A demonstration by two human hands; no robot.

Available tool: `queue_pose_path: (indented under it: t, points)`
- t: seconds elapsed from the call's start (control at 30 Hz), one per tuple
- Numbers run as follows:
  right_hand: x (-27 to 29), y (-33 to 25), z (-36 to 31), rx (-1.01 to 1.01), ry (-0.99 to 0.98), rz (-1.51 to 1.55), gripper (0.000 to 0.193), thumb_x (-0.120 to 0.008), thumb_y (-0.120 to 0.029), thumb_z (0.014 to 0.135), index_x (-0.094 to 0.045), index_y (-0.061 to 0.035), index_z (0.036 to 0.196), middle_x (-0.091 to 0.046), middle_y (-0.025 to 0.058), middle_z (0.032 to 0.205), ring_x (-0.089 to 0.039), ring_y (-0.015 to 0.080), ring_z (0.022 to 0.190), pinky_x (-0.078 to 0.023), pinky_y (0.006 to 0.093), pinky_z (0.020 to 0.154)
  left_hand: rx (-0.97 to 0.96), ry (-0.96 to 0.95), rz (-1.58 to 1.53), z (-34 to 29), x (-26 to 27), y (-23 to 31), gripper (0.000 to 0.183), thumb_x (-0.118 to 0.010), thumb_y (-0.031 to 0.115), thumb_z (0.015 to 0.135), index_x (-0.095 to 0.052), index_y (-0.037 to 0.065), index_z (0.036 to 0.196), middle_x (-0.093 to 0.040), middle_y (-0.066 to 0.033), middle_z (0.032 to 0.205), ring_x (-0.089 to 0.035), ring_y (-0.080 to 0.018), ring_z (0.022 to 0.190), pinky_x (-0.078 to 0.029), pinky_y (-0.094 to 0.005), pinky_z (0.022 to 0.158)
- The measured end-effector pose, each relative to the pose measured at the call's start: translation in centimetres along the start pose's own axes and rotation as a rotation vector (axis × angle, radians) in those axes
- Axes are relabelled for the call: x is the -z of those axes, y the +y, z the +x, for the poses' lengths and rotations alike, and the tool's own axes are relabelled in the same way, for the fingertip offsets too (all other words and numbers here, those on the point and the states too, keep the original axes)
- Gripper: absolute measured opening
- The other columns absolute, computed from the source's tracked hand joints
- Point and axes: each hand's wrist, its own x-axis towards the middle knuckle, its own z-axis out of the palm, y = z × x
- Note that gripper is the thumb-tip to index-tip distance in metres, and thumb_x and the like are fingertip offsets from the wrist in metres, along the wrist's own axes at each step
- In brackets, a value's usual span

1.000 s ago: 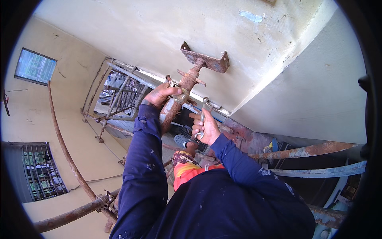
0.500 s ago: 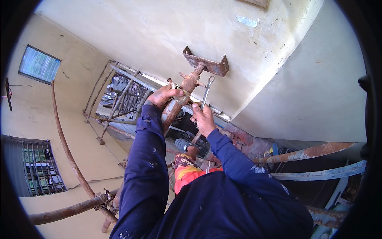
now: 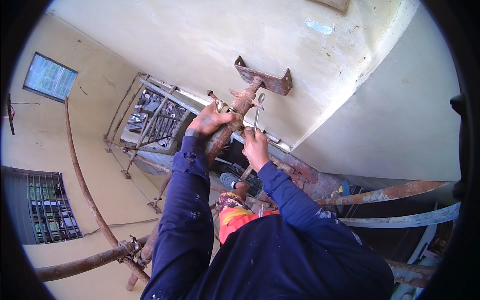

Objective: The person assembles a metal scaffolding structure by attaching metal clamps to vertical poles using a wrench. They tighten the bolts to secure the clamps in place.

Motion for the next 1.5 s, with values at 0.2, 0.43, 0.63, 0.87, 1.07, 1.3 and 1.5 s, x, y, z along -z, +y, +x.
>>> queue_pose_path:
  t: [0.2, 0.43, 0.63, 0.87, 1.07, 1.3, 1.5]
  points:
    - [-0.5, -1.6, -0.3, -0.155, -0.006, 0.199, 0.041, -0.056, -0.038, 0.104, -0.058, -0.0008, 0.086, -0.045, -0.0024, 0.062, -0.039, 0.0086, 0.046, -0.034, 0.0269, 0.041, -0.014, 0.08, 0.154, 0.0, -0.2, -0.5, 0.065, -0.083, 0.026, 0.068, -0.059, -0.009, 0.116, -0.069, -0.0115, 0.1, -0.064, -0.0185, 0.087, -0.053, -0.0316, 0.084]
    - [0.5, -2.8, -0.3, -0.274, -0.118, 0.391, 0.032, -0.05, -0.03, 0.102, -0.06, -0.0013, 0.093, -0.034, -0.0074, 0.058, -0.032, 0.0054, 0.046, -0.032, 0.0258, 0.044, 0.006, 0.044, 0.104, 0.1, -0.5, 0.2, 0.059, -0.081, 0.02, 0.071, -0.058, -0.008, 0.118, -0.068, -0.0082, 0.1, -0.064, -0.0157, 0.088, -0.052, -0.03, 0.084]
    - [1.0, -2.1, -0.3, -0.363, -0.207, 0.589, 0.032, -0.048, -0.031, 0.102, -0.06, -0.0011, 0.096, -0.034, -0.0063, 0.058, -0.033, 0.006, 0.047, -0.033, 0.0262, 0.046, 0.029, 0.065, 0.158, -0.1, 0.0, -0.4, 0.051, -0.08, 0.021, 0.072, -0.062, -0.008, 0.111, -0.069, -0.0091, 0.098, -0.064, -0.0153, 0.085, -0.053, -0.0299, 0.08]
    - [5.1, 3.1, -2.0, -0.685, 0.042, 0.609, 0.022, -0.049, -0.025, 0.099, -0.058, -0.0059, 0.095, -0.037, -0.0045, 0.061, -0.033, 0.0075, 0.048, -0.035, 0.0268, 0.048, -0.059, 0.065, 0.07, 0.2, -0.3, -0.8, 0.044, -0.081, 0.024, 0.071, -0.066, -0.006, 0.099, -0.069, -0.0077, 0.091, -0.063, -0.015, 0.08, -0.052, -0.0306, 0.076]
    - [2.3, -4.2, -7.6, -0.643, -0.517, 0.744, 0.011, -0.049, -0.011, 0.097, -0.056, -0.005, 0.104, -0.037, -0.0065, 0.067, -0.033, 0.0056, 0.051, -0.034, 0.0252, 0.049, -0.01, 0.018, 0.024, -0.5, -0.9, 0.7, 0.051, -0.08, 0.02, 0.075, -0.059, -0.007, 0.112, -0.068, -0.0084, 0.1, -0.064, -0.0154, 0.087, -0.052, -0.0293, 0.082]
    - [2.7, 2.4, -6.4, -0.865, -0.195, 0.843, 0.011, -0.055, -0.01, 0.094, -0.052, -0.0107, 0.084, -0.033, -0.0067, 0.06, -0.031, 0.0085, 0.047, -0.031, 0.0262, 0.047, 0.037, 0.004, 0.062, -0.7, -0.2, -0.2, 0.058, -0.08, 0.021, 0.075, -0.056, -0.008, 0.119, -0.068, -0.0099, 0.102, -0.065, -0.017, 0.091, -0.052, -0.0299, 0.087]
    - [3.4, 1.9, -7.5, -0.855, -0.063, 0.816, 0.004, -0.052, -0.008, 0.095, -0.053, -0.0104, 0.092, -0.035, -0.0046, 0.063, -0.033, 0.0077, 0.048, -0.031, 0.0255, 0.045, -0.071, 0.038, 0.025, -0.3, -1.2, 1.7, 0.06, -0.08, 0.023, 0.077, -0.054, -0.007, 0.122, -0.068, -0.0082, 0.1, -0.065, -0.016, 0.089, -0.053, -0.029, 0.086]
